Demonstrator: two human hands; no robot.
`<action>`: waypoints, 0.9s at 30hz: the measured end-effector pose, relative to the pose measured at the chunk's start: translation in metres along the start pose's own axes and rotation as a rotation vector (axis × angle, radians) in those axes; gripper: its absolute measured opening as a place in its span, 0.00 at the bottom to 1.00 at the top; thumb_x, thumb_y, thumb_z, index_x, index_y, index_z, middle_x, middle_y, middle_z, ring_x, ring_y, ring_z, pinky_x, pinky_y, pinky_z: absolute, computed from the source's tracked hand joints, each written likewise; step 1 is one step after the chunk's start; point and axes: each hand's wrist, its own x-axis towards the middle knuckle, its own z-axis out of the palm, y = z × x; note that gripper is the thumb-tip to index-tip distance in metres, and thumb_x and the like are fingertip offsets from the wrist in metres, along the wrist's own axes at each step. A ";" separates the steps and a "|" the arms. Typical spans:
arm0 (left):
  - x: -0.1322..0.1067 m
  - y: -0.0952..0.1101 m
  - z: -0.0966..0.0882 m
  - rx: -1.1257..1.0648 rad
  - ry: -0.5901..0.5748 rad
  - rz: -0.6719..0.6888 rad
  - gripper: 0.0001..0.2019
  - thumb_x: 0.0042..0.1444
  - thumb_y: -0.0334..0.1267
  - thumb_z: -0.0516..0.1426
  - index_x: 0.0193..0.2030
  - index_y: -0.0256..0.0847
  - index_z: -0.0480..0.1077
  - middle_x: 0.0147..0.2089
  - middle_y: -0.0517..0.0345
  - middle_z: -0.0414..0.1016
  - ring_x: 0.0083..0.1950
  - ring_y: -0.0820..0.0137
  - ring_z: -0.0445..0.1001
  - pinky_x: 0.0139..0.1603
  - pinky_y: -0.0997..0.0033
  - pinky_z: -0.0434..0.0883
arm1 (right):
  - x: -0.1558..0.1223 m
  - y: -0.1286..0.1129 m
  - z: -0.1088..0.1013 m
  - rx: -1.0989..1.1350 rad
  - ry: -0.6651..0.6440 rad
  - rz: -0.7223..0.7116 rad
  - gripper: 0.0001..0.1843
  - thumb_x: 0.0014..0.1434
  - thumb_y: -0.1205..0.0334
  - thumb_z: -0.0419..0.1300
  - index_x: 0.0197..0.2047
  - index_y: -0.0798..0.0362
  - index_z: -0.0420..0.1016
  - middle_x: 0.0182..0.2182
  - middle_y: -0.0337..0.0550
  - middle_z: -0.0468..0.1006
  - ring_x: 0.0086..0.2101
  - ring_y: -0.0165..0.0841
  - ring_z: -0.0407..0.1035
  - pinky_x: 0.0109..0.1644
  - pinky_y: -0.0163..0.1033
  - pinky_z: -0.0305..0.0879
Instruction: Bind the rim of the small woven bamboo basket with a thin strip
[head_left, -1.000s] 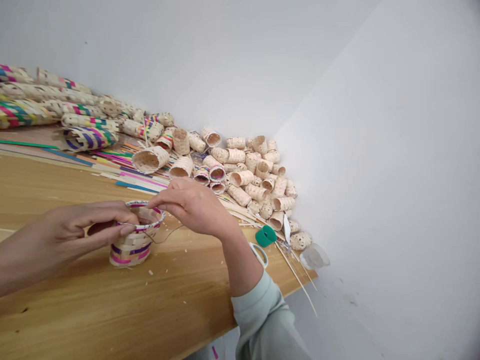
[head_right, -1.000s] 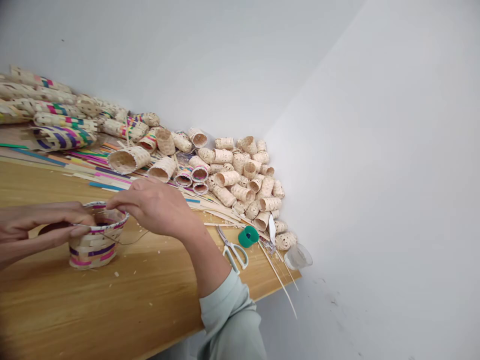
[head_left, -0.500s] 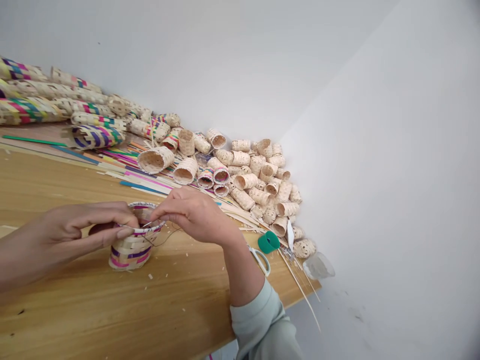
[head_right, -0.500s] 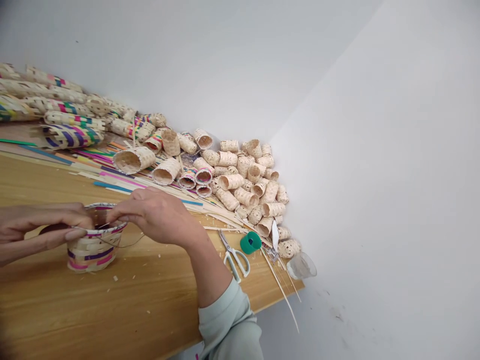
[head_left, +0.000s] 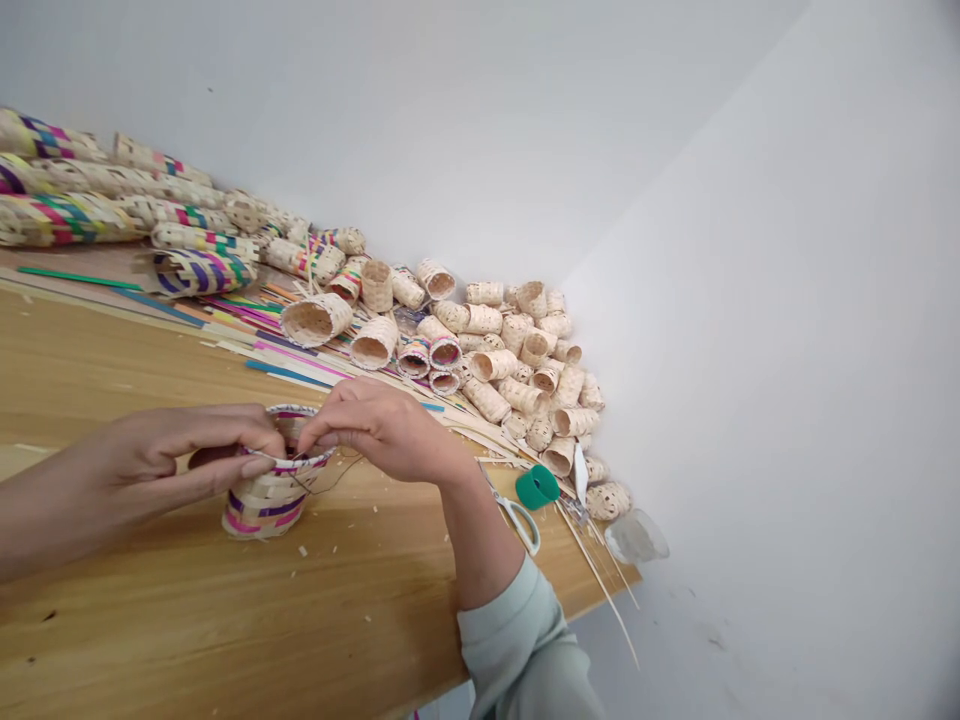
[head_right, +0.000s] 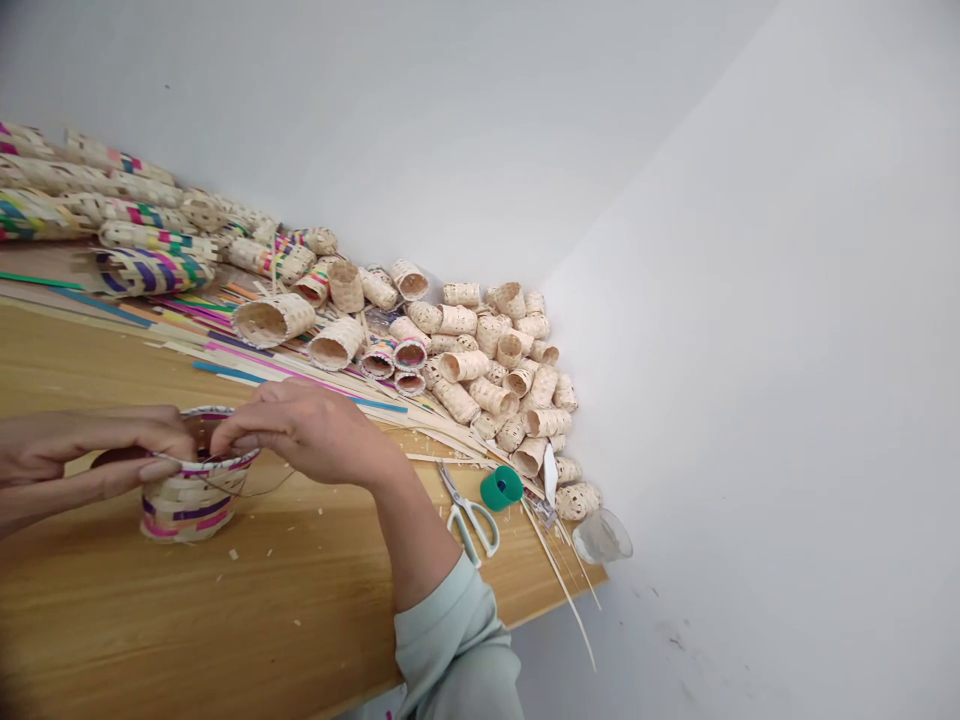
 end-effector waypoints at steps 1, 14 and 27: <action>0.000 0.001 0.000 0.004 -0.012 0.003 0.16 0.60 0.54 0.55 0.37 0.51 0.81 0.39 0.58 0.83 0.42 0.66 0.79 0.44 0.77 0.73 | 0.000 0.002 0.001 0.011 -0.013 0.004 0.12 0.72 0.71 0.56 0.40 0.52 0.81 0.37 0.38 0.80 0.41 0.27 0.72 0.51 0.32 0.70; 0.003 0.000 0.001 0.000 0.080 0.007 0.18 0.57 0.59 0.56 0.35 0.52 0.82 0.36 0.58 0.83 0.38 0.64 0.80 0.40 0.74 0.75 | 0.002 0.008 0.006 0.188 0.027 -0.004 0.10 0.72 0.69 0.56 0.42 0.52 0.79 0.43 0.39 0.82 0.45 0.27 0.74 0.55 0.33 0.69; 0.003 0.002 0.002 -0.031 0.227 -0.085 0.21 0.53 0.62 0.59 0.37 0.49 0.82 0.37 0.57 0.85 0.39 0.62 0.80 0.41 0.72 0.76 | 0.006 -0.009 0.015 -0.005 0.184 0.080 0.09 0.73 0.64 0.56 0.49 0.52 0.79 0.49 0.41 0.82 0.51 0.28 0.73 0.61 0.37 0.66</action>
